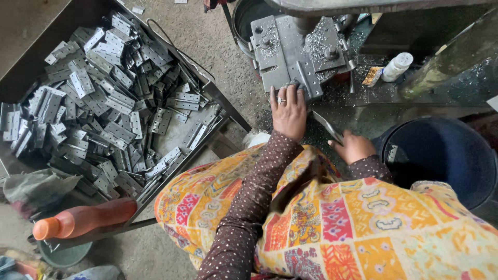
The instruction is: The person repeatedly picks up small metal brackets from a bin, places them under a drill press, and operates the machine to drill holes. After drilling, the person removes the bracket and places it into a nearby bin.
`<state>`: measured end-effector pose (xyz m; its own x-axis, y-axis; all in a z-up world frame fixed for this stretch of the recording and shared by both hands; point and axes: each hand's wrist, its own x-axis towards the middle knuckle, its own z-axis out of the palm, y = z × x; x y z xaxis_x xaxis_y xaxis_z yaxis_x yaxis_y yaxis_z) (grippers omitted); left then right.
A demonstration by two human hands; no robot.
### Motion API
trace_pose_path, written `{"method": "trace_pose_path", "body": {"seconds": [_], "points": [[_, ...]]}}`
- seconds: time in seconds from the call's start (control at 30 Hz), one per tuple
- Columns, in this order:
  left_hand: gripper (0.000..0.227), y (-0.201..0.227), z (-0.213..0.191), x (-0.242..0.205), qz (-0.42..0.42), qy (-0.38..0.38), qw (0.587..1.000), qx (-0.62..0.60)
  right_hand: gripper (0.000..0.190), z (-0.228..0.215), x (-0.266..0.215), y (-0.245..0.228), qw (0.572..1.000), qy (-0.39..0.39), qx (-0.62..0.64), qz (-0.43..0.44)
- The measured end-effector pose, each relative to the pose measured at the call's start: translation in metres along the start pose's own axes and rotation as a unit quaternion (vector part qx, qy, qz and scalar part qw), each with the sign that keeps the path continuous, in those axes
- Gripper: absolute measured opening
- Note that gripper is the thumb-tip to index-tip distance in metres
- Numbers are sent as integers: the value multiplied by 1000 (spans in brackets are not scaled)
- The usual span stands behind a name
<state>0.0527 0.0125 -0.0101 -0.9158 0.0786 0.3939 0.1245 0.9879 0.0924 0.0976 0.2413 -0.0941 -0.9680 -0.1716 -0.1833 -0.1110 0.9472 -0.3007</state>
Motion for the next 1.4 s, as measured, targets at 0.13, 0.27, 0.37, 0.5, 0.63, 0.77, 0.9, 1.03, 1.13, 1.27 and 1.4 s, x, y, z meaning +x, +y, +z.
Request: {"method": "trace_pose_path", "body": {"seconds": [0.13, 0.27, 0.37, 0.5, 0.63, 0.77, 0.9, 1.03, 1.13, 1.27, 1.4], "points": [[23, -11, 11, 1, 57, 112, 991, -53, 56, 9, -4, 5, 1000, 1, -13, 14], [23, -18, 8, 21, 18, 110, 974, -195, 51, 8, -2, 3, 999, -10, 32, 14], [17, -18, 0, 38, 32, 189, 969, -157, 53, 6, 1, 2, 997, -52, 29, 46], [27, -13, -2, 53, 38, 157, 987, 4, 55, 5, -2, 1, 998, -47, 17, 27], [38, -19, 5, 56, -4, 38, 999, -4, 54, 3, -3, 3, 999, -22, 28, 17], [50, -33, 7, 43, -70, 30, 996, 39, 54, 7, -5, 2, 1000, -21, 1, 4], [46, -23, 2, 32, -9, -6, 999, 44, 56, -4, 4, -3, 998, -52, -12, 13], [35, 0, 11, 24, 6, 17, 1000, 25, 54, -11, 3, -8, 997, -67, -33, 26], [38, 0, 23, 35, -15, 58, 998, 10, 54, -8, 3, -6, 997, -53, -44, 47], [33, -7, 25, 43, -23, 32, 999, -15, 51, 17, 3, 8, 999, -38, -19, 27], [27, -8, 18, 44, -33, 7, 999, -35, 46, 74, 2, 22, 998, 14, 40, 39]]}}
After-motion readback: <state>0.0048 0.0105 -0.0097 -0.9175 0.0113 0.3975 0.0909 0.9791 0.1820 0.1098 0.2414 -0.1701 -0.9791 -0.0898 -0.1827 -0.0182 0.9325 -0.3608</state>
